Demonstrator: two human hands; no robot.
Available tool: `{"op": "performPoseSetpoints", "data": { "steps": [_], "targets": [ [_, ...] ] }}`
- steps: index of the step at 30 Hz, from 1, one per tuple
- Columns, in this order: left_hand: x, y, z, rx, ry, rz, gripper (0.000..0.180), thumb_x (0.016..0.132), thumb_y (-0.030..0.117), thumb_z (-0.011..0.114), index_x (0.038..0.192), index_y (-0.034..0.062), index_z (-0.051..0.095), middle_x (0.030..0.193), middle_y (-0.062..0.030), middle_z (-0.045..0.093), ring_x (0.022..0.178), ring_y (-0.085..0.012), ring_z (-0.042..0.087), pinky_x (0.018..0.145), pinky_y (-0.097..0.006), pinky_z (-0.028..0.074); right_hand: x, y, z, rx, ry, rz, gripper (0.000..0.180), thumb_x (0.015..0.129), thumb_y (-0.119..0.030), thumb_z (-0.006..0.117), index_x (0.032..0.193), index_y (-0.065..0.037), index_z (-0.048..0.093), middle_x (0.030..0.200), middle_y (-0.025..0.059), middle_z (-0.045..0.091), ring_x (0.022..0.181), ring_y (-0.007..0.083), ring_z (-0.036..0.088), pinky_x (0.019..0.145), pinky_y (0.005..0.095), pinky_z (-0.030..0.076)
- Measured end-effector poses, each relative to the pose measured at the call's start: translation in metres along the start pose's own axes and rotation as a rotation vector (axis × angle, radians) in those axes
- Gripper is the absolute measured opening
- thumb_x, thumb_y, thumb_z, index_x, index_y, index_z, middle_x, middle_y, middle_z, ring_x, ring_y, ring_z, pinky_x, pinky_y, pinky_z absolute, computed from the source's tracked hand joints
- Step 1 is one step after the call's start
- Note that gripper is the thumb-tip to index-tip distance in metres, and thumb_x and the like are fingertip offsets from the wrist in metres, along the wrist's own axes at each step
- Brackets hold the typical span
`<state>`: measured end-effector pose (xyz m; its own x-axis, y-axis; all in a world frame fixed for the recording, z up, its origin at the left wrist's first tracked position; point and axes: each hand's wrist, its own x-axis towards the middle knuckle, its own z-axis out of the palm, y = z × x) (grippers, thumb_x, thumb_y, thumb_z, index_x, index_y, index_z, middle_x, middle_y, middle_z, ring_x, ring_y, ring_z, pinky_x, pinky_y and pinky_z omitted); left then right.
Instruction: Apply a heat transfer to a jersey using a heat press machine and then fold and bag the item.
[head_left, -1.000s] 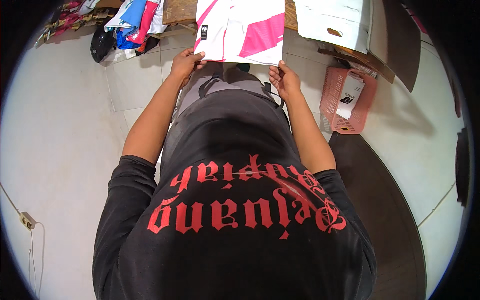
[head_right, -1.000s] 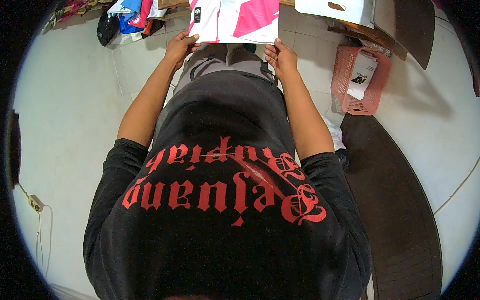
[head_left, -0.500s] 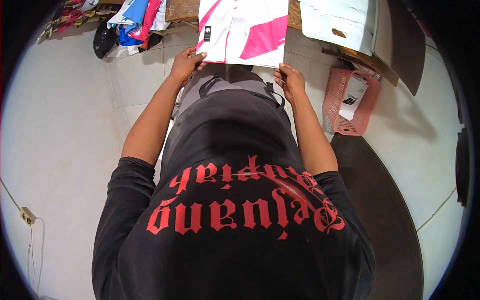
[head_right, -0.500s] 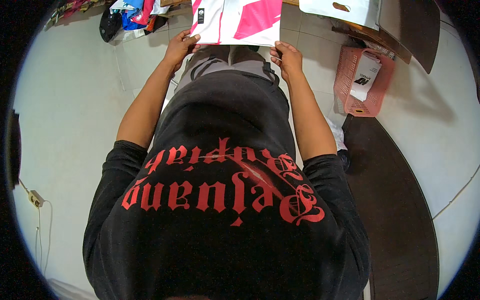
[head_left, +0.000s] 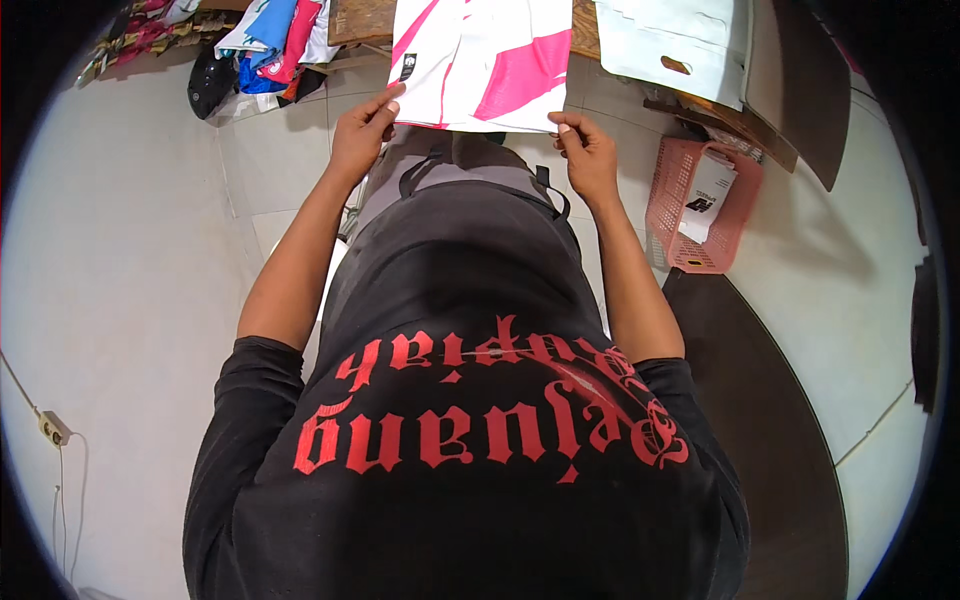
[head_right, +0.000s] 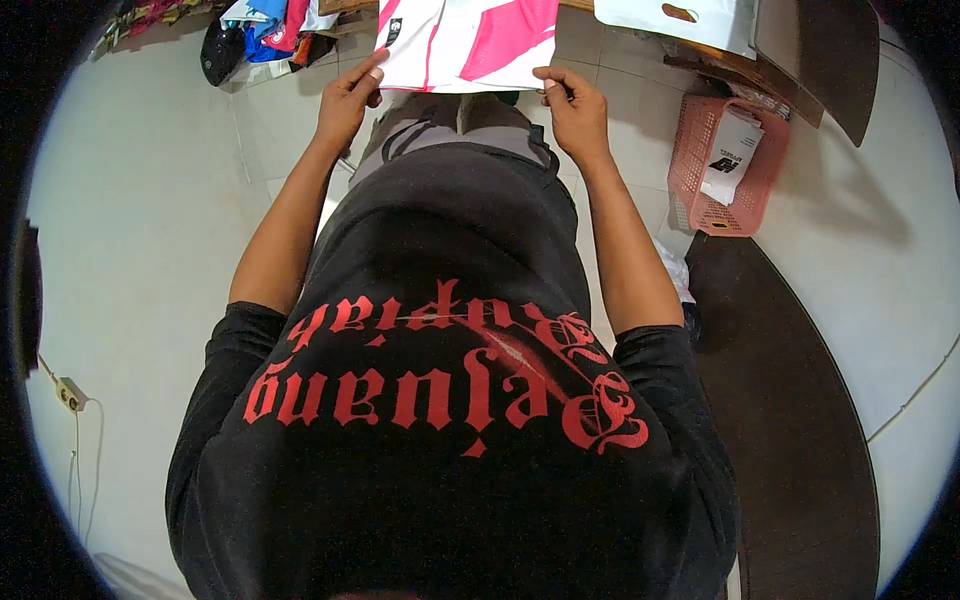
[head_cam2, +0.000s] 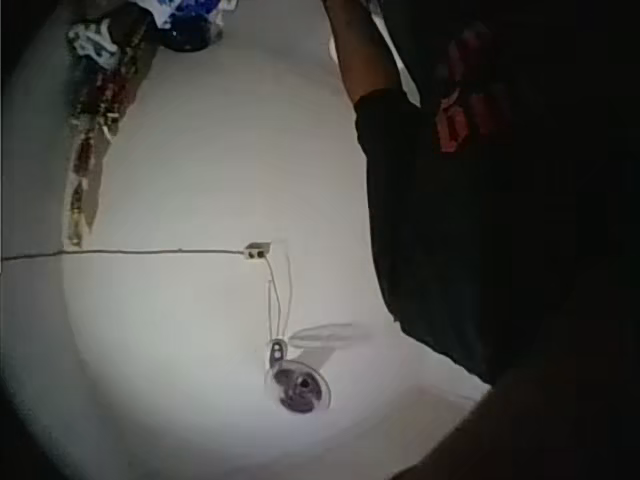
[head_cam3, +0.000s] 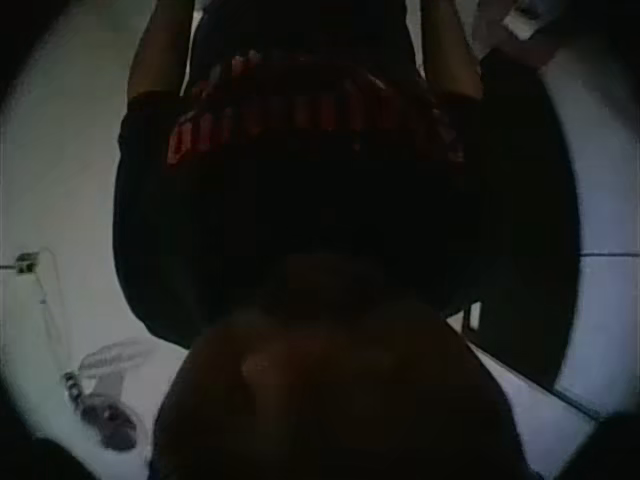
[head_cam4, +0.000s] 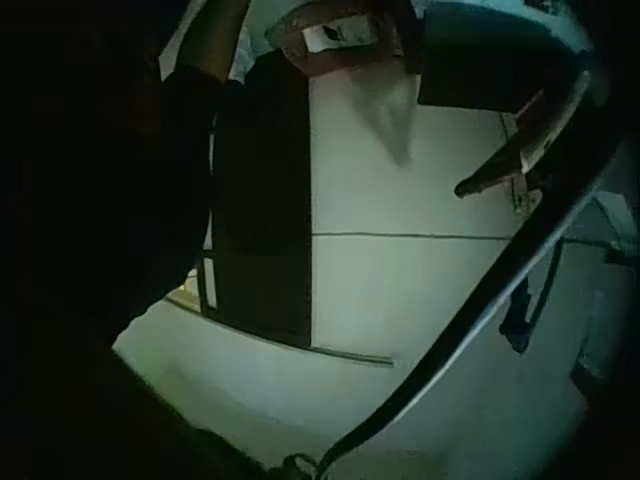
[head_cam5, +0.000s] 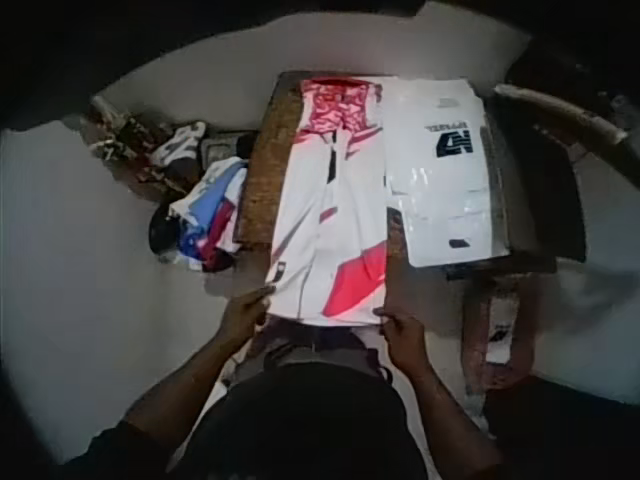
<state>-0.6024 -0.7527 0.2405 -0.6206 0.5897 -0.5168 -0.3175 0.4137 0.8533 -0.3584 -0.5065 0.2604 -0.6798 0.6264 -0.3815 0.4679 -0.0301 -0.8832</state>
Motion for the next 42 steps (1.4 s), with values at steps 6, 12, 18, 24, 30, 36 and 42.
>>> {"op": "performPoseSetpoints", "data": {
  "steps": [6, 12, 18, 24, 30, 36, 42],
  "targets": [
    [-0.006, 0.02, 0.001, 0.425, -0.16, 0.136, 0.062, 0.085, 0.008, 0.078, 0.144, 0.0114, 0.061, 0.109, -0.0092, 0.067, 0.081, -0.0149, 0.059, 0.079, -0.031, 0.05, -0.001, -0.007, -0.013, -0.419, -0.018, -0.369, 0.036, 0.089, -0.005, 0.068, 0.125, -0.008, 0.071, 0.09, 0.0106, 0.063, 0.086, 0.0236, 0.065, 0.077, 0.0355, 0.052],
    [-0.007, 0.036, 0.002, 0.856, -0.017, 0.47, 0.043, 0.087, 0.009, 0.069, 0.129, 0.0131, 0.069, 0.103, -0.0155, 0.063, 0.098, -0.0362, 0.062, 0.086, -0.046, 0.051, 0.005, -0.019, -0.017, -0.668, 0.15, -0.547, 0.021, 0.083, -0.007, 0.075, 0.104, -0.011, 0.073, 0.087, 0.0079, 0.062, 0.085, 0.0275, 0.063, 0.076, 0.0413, 0.05],
    [0.002, 0.071, 0.004, 0.916, 0.151, 0.761, 0.033, 0.083, 0.008, 0.075, 0.114, 0.0162, 0.074, 0.131, -0.0138, 0.06, 0.12, -0.036, 0.056, 0.1, -0.047, 0.046, 0.022, -0.066, -0.024, -0.675, 0.195, -0.567, 0.017, 0.083, -0.008, 0.073, 0.099, -0.012, 0.073, 0.119, 0.0072, 0.063, 0.111, 0.0303, 0.059, 0.09, 0.0427, 0.052],
    [0.04, 0.109, -0.001, 0.801, 0.135, 0.84, 0.037, 0.084, 0.002, 0.071, 0.12, 0.0105, 0.071, 0.118, -0.0129, 0.066, 0.114, -0.0359, 0.06, 0.096, -0.046, 0.047, 0.061, -0.103, -0.034, -0.535, 0.163, -0.649, 0.019, 0.083, -0.005, 0.07, 0.102, -0.007, 0.07, 0.109, 0.0106, 0.073, 0.108, 0.0322, 0.065, 0.091, 0.0429, 0.053],
    [0.089, 0.164, 0.001, 0.646, 0.1, 0.72, 0.03, 0.09, 0.002, 0.063, 0.12, 0.0064, 0.071, 0.111, -0.0175, 0.072, 0.105, -0.0369, 0.067, 0.093, -0.045, 0.052, 0.103, -0.147, -0.037, -0.496, 0.205, -0.643, 0.016, 0.089, -0.008, 0.07, 0.105, -0.009, 0.073, 0.094, 0.0102, 0.072, 0.086, 0.0293, 0.068, 0.075, 0.0382, 0.054],
    [0.155, 0.204, -0.004, 0.506, -0.059, 0.649, 0.026, 0.093, 0.001, 0.058, 0.115, -0.0003, 0.071, 0.114, -0.0207, 0.072, 0.106, -0.037, 0.07, 0.093, -0.041, 0.054, 0.153, -0.184, -0.037, -0.493, 0.148, -0.603, 0.022, 0.092, -0.003, 0.064, 0.112, -0.006, 0.072, 0.101, 0.012, 0.073, 0.085, 0.0268, 0.071, 0.076, 0.035, 0.056],
    [0.221, 0.227, -0.008, 0.496, -0.128, 0.583, 0.023, 0.101, 0.009, 0.058, 0.119, 0.0047, 0.072, 0.114, -0.0186, 0.074, 0.107, -0.0323, 0.07, 0.094, -0.04, 0.053, 0.207, -0.204, -0.045, -0.47, 0.17, -0.591, 0.021, 0.092, -0.001, 0.061, 0.11, -0.004, 0.072, 0.103, 0.0134, 0.074, 0.086, 0.0279, 0.073, 0.078, 0.0357, 0.058]
  ]
}}
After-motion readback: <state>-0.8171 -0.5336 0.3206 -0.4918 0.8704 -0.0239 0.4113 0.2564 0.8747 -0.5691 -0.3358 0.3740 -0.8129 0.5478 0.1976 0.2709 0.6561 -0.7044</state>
